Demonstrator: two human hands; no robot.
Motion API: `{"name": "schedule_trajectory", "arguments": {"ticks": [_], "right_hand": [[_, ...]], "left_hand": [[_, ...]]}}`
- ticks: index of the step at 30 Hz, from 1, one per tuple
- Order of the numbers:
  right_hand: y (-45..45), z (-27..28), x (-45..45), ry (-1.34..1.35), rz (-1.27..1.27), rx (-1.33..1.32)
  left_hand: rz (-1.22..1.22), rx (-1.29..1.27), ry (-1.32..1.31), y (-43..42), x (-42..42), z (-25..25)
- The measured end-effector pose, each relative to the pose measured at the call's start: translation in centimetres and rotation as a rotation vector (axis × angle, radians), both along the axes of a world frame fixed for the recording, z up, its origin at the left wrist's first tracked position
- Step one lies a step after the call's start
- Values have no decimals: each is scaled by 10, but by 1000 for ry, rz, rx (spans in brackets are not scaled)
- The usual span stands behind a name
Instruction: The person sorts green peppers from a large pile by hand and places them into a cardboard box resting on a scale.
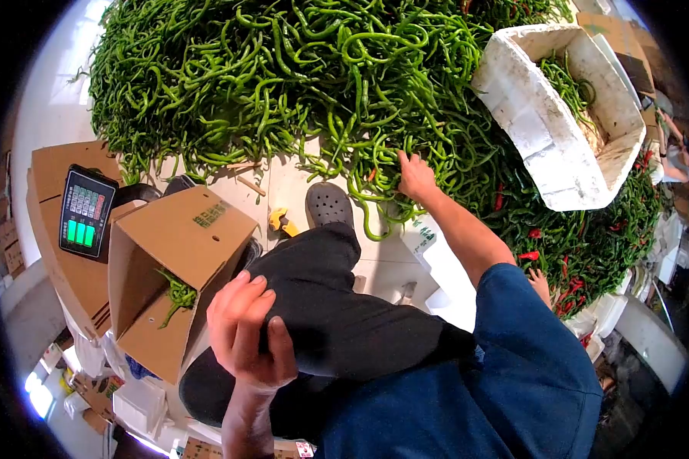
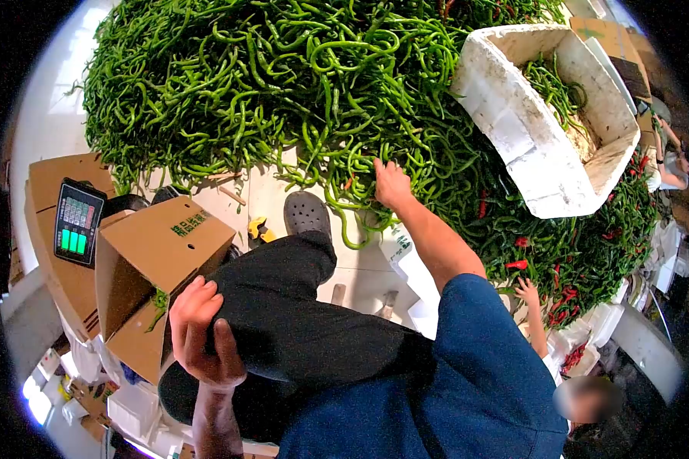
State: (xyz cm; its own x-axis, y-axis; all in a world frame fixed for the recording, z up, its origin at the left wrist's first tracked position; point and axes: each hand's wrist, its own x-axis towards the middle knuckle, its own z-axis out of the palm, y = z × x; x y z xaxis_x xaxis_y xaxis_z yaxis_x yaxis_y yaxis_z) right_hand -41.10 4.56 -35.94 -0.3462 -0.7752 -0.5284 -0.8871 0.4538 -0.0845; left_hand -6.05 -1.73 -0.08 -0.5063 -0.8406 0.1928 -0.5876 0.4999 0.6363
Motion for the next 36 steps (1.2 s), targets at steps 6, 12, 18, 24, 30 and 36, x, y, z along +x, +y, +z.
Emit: {"name": "schedule_trajectory", "arguments": {"ticks": [6, 12, 18, 24, 30, 36], "right_hand": [[-3, -7, -12, -5, 90, -99], [-9, -6, -8, -10, 139, -109], [-15, -13, 4, -68, 160, -102], [-57, 17, -20, -211, 216, 176], [-87, 109, -76, -397, 255, 147], [-106, 244, -79, -622, 43, 34]], "left_hand": [[1, -15, -21, 1, 8, -1], [-31, -21, -41, 0, 11, 2], [-34, -5, -62, 5, 16, 5], [-8, -6, -11, 11, 22, 8], [13, -74, 81, 13, 24, 9], [83, -209, 151, 15, 19, 6]]}}
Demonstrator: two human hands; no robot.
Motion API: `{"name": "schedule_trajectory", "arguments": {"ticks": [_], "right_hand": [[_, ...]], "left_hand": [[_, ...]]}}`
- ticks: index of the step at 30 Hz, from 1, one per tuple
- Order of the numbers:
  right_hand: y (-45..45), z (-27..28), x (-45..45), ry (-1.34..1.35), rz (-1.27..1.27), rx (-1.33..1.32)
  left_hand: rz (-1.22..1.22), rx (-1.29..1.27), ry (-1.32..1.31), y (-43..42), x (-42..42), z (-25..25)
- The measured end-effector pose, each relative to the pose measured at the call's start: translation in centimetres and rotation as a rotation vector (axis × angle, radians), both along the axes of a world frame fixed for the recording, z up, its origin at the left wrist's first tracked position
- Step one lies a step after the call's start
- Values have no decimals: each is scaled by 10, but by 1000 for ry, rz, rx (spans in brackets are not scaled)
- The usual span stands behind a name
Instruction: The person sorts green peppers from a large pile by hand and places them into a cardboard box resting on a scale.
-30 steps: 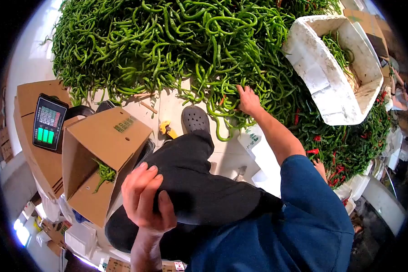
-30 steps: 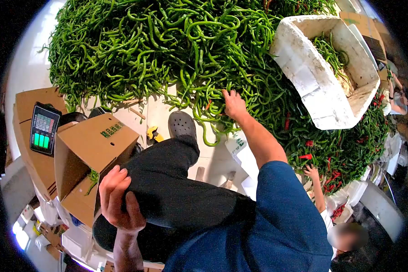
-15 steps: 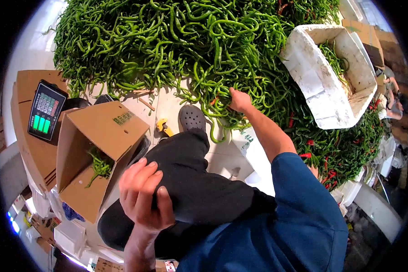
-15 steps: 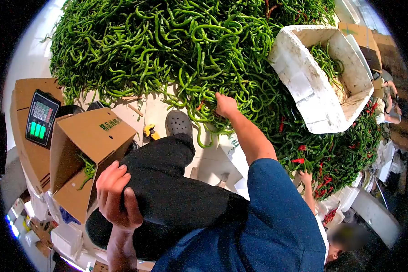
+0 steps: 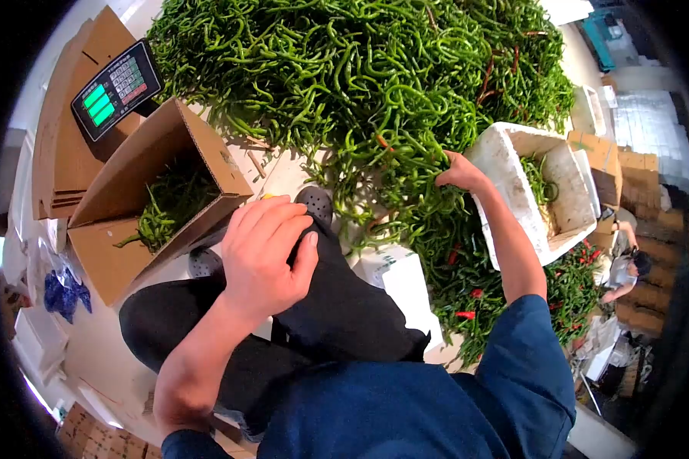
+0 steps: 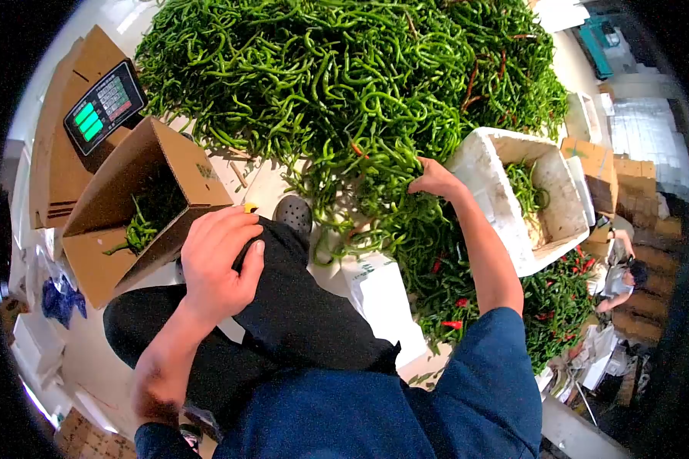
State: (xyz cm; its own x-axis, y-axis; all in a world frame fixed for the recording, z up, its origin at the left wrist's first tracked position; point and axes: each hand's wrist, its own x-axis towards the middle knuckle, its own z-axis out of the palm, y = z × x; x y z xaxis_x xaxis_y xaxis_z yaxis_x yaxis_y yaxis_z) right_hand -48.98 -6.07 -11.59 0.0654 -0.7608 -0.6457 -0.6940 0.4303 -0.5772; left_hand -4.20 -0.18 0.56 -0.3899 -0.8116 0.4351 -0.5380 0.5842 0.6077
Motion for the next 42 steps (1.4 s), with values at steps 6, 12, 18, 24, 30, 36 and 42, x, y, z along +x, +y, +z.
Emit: {"name": "schedule_trajectory", "arguments": {"ticks": [6, 12, 18, 24, 30, 36, 42], "right_hand": [[-11, 96, 23, -96, -154, -77], [-29, 156, 27, -426, -238, -246], [-35, 221, 71, -502, -368, -393], [-44, 263, 126, -579, -452, -523], [-57, 282, 162, -687, -438, -585], [-39, 309, 218, -243, 249, -994], [-60, 349, 310, -711, -186, -508]], "left_hand": [[-10, 1, 26, 4, 1, 1], [-43, 35, -26, 9, 5, 1], [-96, -11, -18, 12, 12, -5], [-175, -6, 42, 12, 23, -7], [-120, 26, 89, 15, 51, 7], [-126, 334, -244, 23, 87, 38], [-148, 390, -344, 34, 110, 23]]}}
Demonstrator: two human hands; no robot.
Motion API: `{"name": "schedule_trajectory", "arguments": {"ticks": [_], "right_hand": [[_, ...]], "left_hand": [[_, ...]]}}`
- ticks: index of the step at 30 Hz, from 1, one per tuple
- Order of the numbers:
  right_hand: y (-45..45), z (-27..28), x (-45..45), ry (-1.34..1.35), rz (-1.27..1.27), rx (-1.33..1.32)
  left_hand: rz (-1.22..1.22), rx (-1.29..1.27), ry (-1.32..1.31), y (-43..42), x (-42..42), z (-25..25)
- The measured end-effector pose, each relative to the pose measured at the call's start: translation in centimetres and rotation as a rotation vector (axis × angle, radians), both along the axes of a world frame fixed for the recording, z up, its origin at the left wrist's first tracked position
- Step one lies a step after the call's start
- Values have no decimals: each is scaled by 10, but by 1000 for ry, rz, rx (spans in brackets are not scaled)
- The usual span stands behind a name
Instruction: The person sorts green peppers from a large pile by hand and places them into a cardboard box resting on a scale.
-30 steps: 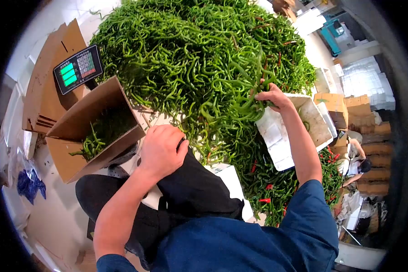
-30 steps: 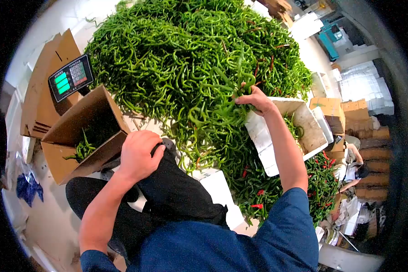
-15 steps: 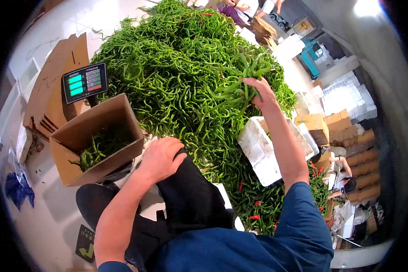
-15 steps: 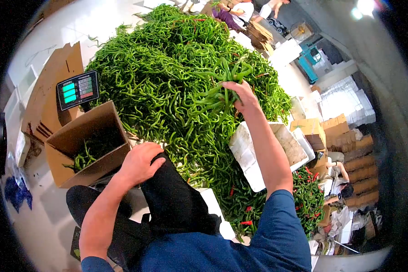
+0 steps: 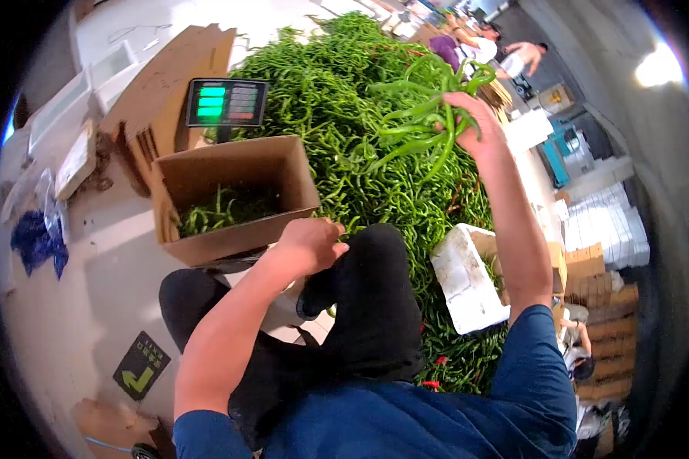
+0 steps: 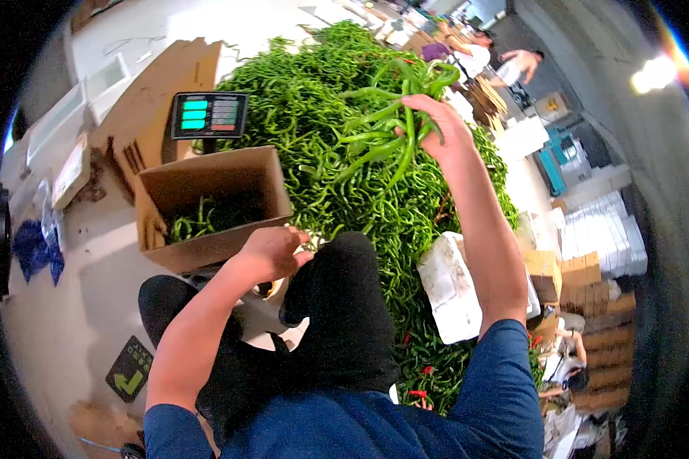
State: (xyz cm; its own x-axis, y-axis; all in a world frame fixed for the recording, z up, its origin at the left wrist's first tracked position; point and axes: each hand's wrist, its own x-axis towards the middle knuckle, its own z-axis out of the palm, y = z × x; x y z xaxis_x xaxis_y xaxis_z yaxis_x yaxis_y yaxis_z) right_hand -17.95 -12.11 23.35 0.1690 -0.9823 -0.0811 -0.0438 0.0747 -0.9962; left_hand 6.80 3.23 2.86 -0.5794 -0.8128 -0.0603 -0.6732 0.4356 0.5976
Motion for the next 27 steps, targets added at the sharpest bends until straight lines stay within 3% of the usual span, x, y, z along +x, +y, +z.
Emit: {"name": "schedule_trajectory", "arguments": {"ticks": [3, 4, 7, 9, 11, 12, 15, 16, 17, 22, 27], "right_hand": [[3, 15, 49, 10, 92, -13], [7, 17, 65, 0, 138, -32], [7, 17, 104, -10, 189, -13], [8, 17, 127, -15, 251, -6], [10, 14, 148, -26, 297, 0], [11, 12, 158, -22, 318, -12], [21, 7, 188, -26, 309, -11], [21, 1, 196, -38, 310, -16], [20, -4, 202, -39, 325, -3], [22, -27, 222, -41, 360, 45], [26, -53, 229, -95, 350, 56]], "left_hand": [[190, -53, 36, 7, 20, 3], [370, -160, 142, 9, 29, 0], [695, 12, 79, 4, 69, 25], [852, -40, 316, 6, 97, 13], [984, 212, 568, 13, 118, 7], [1018, 352, 712, 23, 126, 27], [1099, 152, 1108, 28, 128, 2], [1007, 246, 1213, 31, 135, 4], [977, 181, 1336, 29, 135, -1], [848, 244, 1580, 23, 152, -16], [1163, 306, 1478, 20, 163, -15]]}}
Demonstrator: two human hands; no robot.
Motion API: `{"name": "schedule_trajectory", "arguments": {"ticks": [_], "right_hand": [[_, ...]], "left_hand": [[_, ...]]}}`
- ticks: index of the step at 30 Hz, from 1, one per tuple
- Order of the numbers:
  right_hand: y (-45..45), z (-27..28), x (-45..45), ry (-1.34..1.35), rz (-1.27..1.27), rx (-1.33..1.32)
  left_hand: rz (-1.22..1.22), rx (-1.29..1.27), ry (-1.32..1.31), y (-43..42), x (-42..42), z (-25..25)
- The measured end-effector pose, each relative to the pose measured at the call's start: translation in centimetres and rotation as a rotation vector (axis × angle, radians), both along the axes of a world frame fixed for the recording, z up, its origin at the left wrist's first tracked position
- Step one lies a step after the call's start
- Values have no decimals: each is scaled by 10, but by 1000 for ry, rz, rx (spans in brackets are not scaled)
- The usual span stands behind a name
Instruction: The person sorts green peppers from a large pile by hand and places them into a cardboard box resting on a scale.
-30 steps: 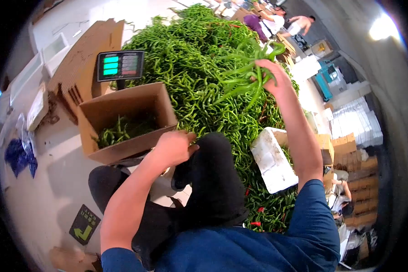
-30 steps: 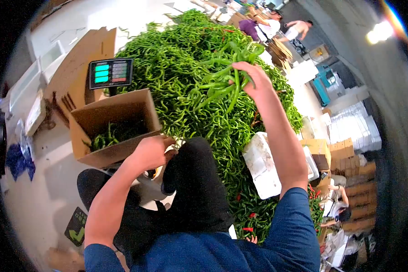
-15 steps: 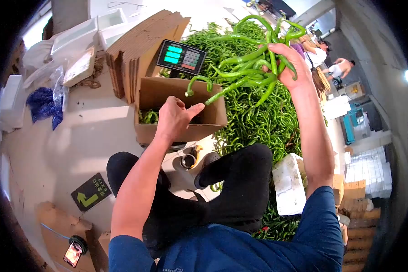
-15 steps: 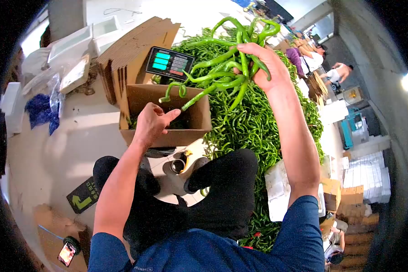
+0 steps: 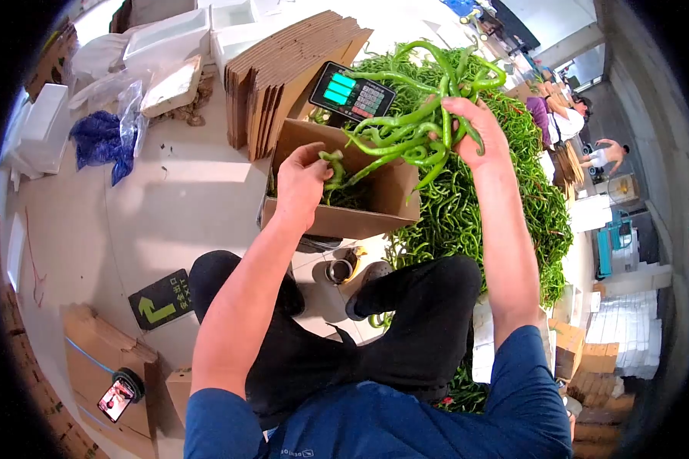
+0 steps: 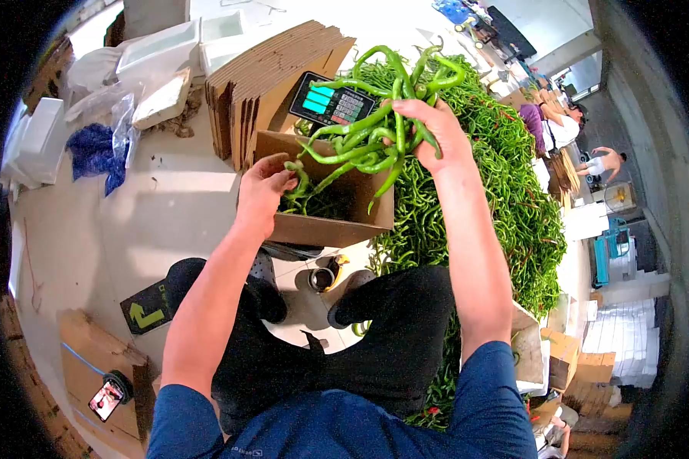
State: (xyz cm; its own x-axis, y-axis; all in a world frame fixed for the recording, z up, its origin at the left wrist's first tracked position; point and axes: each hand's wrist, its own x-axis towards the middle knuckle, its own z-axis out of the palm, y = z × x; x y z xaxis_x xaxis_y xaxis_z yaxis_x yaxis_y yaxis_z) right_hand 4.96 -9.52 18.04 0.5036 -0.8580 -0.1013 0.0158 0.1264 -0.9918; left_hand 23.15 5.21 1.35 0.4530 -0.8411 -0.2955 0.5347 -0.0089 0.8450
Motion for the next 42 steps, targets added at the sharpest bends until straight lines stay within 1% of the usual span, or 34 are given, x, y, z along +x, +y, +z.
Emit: {"name": "schedule_trajectory", "arguments": {"ticks": [2, 3, 6, 7, 8, 9, 11, 13, 14, 17, 18, 20, 23, 24, 26, 27, 28, 30, 31, 33, 34, 36, 38, 39, 42], "right_hand": [[-9, -18, 0, -16, 44, -4], [-8, -25, 0, -13, 55, -4], [-7, -48, 2, -34, 89, -23], [-8, -56, 3, -25, 80, -24], [-10, -63, 3, -16, 73, -28], [-12, -65, 1, -6, 81, 31], [-18, -80, -2, -32, 107, -4], [-20, -90, -3, -58, 133, -41], [-20, -93, -5, -28, 129, -16], [-25, -107, -4, 62, 143, -138], [-24, -110, -2, 102, 116, -219], [-20, -109, 0, 134, 165, -241], [-22, -114, -1, 191, 233, -318], [-19, -112, 0, 195, 249, -342], [-12, -100, 0, 313, 262, -371], [-10, -97, -1, 371, 266, -385], [-14, -107, -3, 427, 231, -469], [-16, -109, -5, 494, 229, -477], [-16, -111, -8, 477, 237, -456], [-18, -116, -14, 439, 252, -414], [-19, -121, -16, 395, 270, -438], [-20, -124, -19, 362, 277, -387], [-21, -119, -25, 403, 271, -412], [-21, -117, -28, 425, 268, -424], [-31, -126, -35, 266, 300, -208]], "left_hand": [[21, 151, -126, 1, 2, 7], [-78, 191, -99, 1, 6, 7], [-145, 172, -237, -2, 5, 4], [-160, 186, -184, -3, 4, 7], [-108, 164, -239, -4, 2, 2], [-57, 138, -293, -6, -1, -3], [33, 47, -396, -9, -6, -12], [126, -8, -616, -10, -11, -7], [173, -35, -727, -9, -13, -4], [96, -162, -675, -13, -28, 11], [61, -186, -669, -16, -35, 15], [28, -241, -699, -26, -46, 15], [-3, -95, -620, -41, -55, 28], [38, -94, -613, -46, -57, 30], [116, -91, -599, -53, -62, 35], [131, -121, -643, -55, -66, 39], [115, -118, -727, -55, -69, 40], [77, -114, -896, -57, -76, 40], [54, -89, -869, -59, -77, 40], [23, -35, -925, -64, -78, 35], [10, -10, -955, -67, -77, 33], [-41, -10, -907, -70, -77, 29], [-61, -34, -830, -73, -79, 28], [-74, -16, -835, -75, -80, 26], [-102, -69, -647, -83, -82, 13]]}}
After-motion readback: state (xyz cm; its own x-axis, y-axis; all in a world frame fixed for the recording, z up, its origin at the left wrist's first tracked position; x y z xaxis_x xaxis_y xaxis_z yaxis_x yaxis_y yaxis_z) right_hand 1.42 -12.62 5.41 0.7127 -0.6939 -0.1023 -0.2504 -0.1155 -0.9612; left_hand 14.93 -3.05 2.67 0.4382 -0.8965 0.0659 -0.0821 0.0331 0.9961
